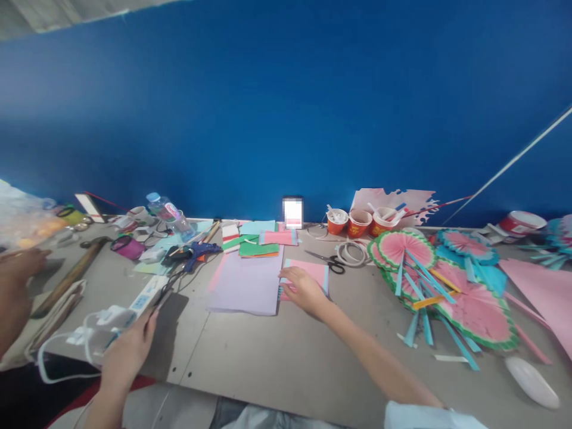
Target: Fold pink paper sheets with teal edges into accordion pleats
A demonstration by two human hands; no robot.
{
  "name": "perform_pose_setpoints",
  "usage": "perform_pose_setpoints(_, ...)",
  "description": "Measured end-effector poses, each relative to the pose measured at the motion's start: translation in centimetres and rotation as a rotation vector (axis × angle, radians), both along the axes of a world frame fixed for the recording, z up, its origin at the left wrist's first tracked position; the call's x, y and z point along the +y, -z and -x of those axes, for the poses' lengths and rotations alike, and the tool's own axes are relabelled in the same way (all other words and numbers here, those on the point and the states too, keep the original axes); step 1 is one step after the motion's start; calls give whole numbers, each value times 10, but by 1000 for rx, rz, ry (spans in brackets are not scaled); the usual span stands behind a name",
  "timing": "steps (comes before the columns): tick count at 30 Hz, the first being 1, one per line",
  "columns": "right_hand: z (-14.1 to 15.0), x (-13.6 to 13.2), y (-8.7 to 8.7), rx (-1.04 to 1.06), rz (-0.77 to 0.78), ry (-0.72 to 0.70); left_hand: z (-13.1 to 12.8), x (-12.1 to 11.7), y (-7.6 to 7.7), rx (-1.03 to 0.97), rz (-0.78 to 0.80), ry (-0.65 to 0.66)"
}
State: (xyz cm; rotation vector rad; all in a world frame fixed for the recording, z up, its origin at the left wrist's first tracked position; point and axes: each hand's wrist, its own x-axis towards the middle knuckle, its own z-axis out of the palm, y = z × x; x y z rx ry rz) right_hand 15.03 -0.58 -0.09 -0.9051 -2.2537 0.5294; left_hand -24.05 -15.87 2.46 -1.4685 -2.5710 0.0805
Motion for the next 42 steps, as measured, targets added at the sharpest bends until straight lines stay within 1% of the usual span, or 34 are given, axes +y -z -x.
perform_pose_setpoints(1, -6, -2, 1, 2, 1, 13, 8, 0, -1, -43, 2, -19)
perform_pose_setpoints(4, -24, -7, 5, 11, -6, 74, 30, 3, -7, -149, 10, -21)
perform_pose_setpoints(7, -41, -10, 12, 28, -53, 145, 42, 8, -16, -208, 12, -51)
perform_pose_setpoints(10, -55, -12, 18, 11, -89, 234, 41, 9, -23, -229, 10, -69)
perform_pose_setpoints(13, -61, -14, 19, -99, -43, 290, 27, 5, -21, -208, 27, -80)
perform_pose_setpoints(15, -62, -16, 18, -208, 15, 304, 13, 0, -13, -179, 35, -67)
perform_pose_setpoints(17, -62, -17, 16, -307, 82, 297, -3, -6, 0, -111, -32, -28)
perform_pose_setpoints(19, -63, -17, 13, -382, 163, 266, -16, -11, 17, -18, -148, 9)
perform_pose_setpoints(20, -64, -17, 11, -409, 206, 247, -21, -13, 25, 13, -216, 59)
perform_pose_setpoints(22, -66, -18, 9, -442, 275, 205, -24, -14, 41, 42, -303, 165)
perform_pose_setpoints(24, -68, -20, 8, -438, 298, 168, -23, -14, 52, 54, -343, 204)
perform_pose_setpoints(27, -72, -27, 7, -375, 234, 144, -17, -13, 58, 60, -357, 221)
perform_pose_setpoints(30, -74, -36, 6, -309, 144, 121, -19, -11, 51, 54, -372, 223)
perform_pose_setpoints(32, -74, -41, 6, -292, 119, 102, -26, -7, 40, 48, -410, 223)
perform_pose_setpoints(35, -76, -45, 8, -292, 91, 117, -50, 6, 19, -3, -505, 322)
perform_pose_setpoints(37, -81, -46, 10, -294, 71, 153, -74, 18, 6, -161, -443, 479)
perform_pose_setpoints(39, -88, -44, 11, -289, 56, 196, -103, 32, -3, -350, -365, 674)
perform_pose_setpoints(40, -91, -44, 11, -282, 50, 214, -120, 40, -6, -433, -309, 773)
perform_pose_setpoints(41, -94, -43, 10, -273, 46, 228, -136, 47, -9, -503, -241, 844)
perform_pose_setpoints(42, -97, -42, 8, -264, 42, 234, -154, 55, -10, -547, -202, 930)
